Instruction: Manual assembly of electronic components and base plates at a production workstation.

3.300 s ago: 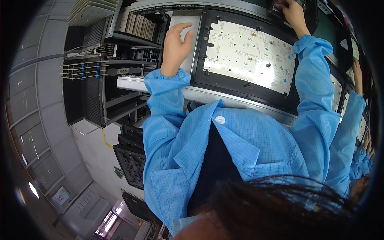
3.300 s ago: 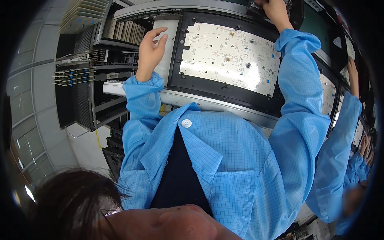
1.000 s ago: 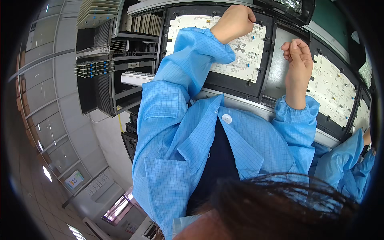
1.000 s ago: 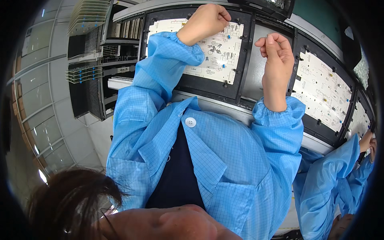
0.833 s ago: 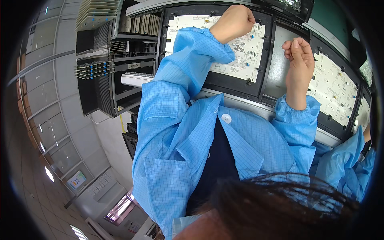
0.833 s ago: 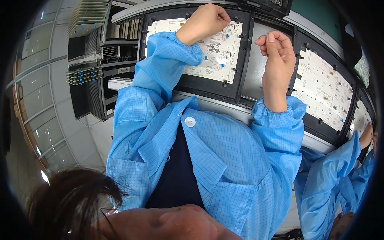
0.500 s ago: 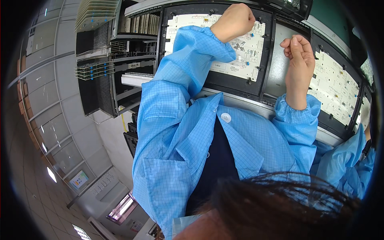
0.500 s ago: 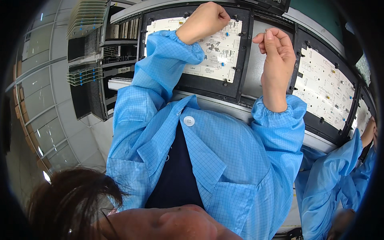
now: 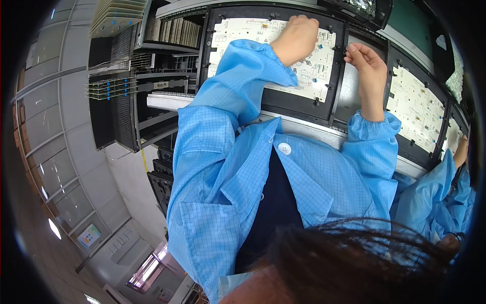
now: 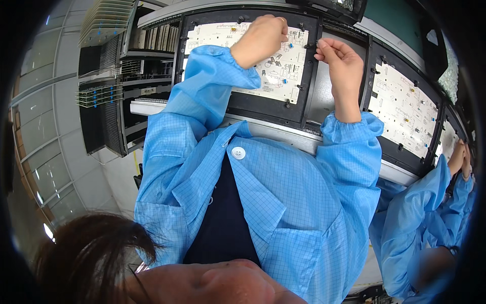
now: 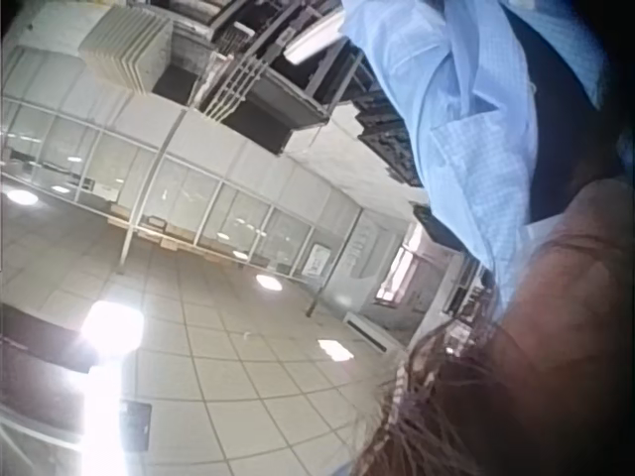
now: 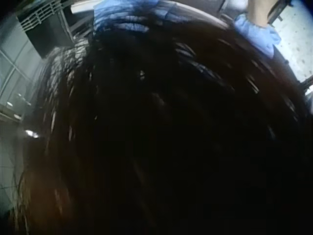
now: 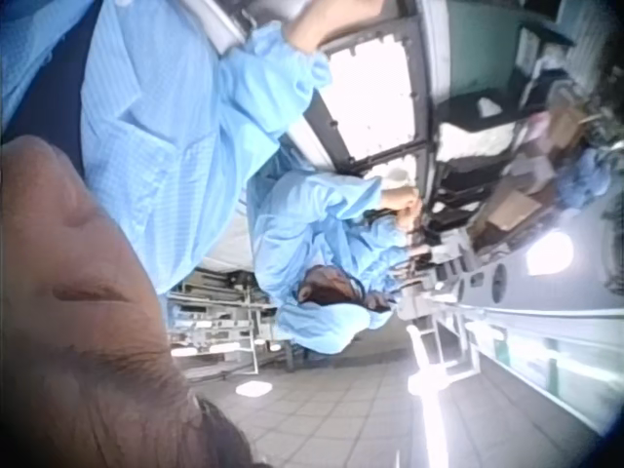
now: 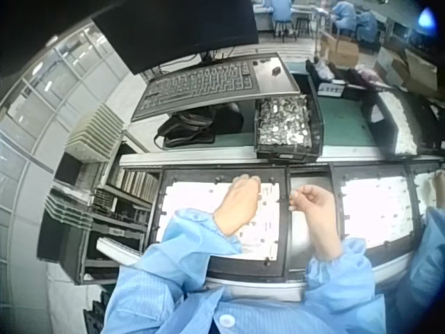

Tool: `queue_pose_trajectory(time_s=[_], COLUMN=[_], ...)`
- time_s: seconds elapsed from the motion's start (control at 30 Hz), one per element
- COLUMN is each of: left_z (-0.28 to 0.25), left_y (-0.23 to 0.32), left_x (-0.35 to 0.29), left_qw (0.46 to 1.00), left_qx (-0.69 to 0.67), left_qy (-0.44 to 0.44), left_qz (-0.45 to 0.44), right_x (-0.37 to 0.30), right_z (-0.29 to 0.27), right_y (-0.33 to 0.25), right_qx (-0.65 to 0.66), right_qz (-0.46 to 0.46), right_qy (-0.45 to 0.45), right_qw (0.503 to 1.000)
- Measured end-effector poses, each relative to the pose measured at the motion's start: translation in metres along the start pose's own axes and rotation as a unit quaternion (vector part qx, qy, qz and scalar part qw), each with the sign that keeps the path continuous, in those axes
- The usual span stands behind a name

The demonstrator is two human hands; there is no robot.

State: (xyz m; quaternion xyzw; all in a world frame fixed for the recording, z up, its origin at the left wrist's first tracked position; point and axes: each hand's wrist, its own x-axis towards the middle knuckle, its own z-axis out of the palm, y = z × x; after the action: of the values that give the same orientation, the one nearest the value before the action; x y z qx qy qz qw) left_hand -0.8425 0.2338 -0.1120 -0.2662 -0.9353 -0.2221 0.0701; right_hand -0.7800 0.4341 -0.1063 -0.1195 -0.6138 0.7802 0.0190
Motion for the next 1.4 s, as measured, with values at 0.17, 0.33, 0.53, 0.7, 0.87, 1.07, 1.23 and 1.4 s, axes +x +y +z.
queue_pose_trajectory(time_s=[0.17, 0.33, 0.53, 0.7, 0.87, 1.07, 1.23, 1.4], left_z=[-0.019, -0.07, -0.095, -0.102, -0.101, -0.091, -0.07, -0.039], left_y=[0.009, 0.018, -0.011, -0.019, -0.019, -0.033, -0.015, -0.001], left_x=[-0.006, -0.03, -0.085, -0.113, -0.118, -0.109, -0.053, -0.012], left_qw=[0.994, 0.968, 0.918, 0.894, 0.88, 0.888, 0.956, 0.975], left_qx=[-0.097, -0.229, -0.335, -0.36, -0.379, -0.373, -0.256, -0.208], left_qy=[-0.029, 0.028, 0.104, 0.085, 0.084, 0.102, 0.08, 0.058], left_qz=[-0.035, -0.099, -0.187, -0.253, -0.274, -0.25, -0.116, -0.055], right_x=[0.019, 0.037, 0.043, 0.043, 0.024, -0.019, -0.022, -0.029], right_z=[0.029, 0.044, 0.05, 0.054, 0.07, 0.069, 0.065, 0.06], right_y=[-0.013, -0.007, 0.0, 0.0, -0.005, -0.012, 0.004, 0.001], right_qx=[-0.29, -0.448, -0.485, -0.519, -0.56, -0.563, -0.564, -0.511], right_qz=[-0.022, -0.099, -0.099, -0.087, -0.126, -0.294, -0.333, -0.322], right_qy=[-0.031, -0.015, 0.026, 0.061, 0.071, -0.12, -0.146, -0.075], right_qw=[0.956, 0.888, 0.869, 0.848, 0.816, 0.763, 0.741, 0.793])
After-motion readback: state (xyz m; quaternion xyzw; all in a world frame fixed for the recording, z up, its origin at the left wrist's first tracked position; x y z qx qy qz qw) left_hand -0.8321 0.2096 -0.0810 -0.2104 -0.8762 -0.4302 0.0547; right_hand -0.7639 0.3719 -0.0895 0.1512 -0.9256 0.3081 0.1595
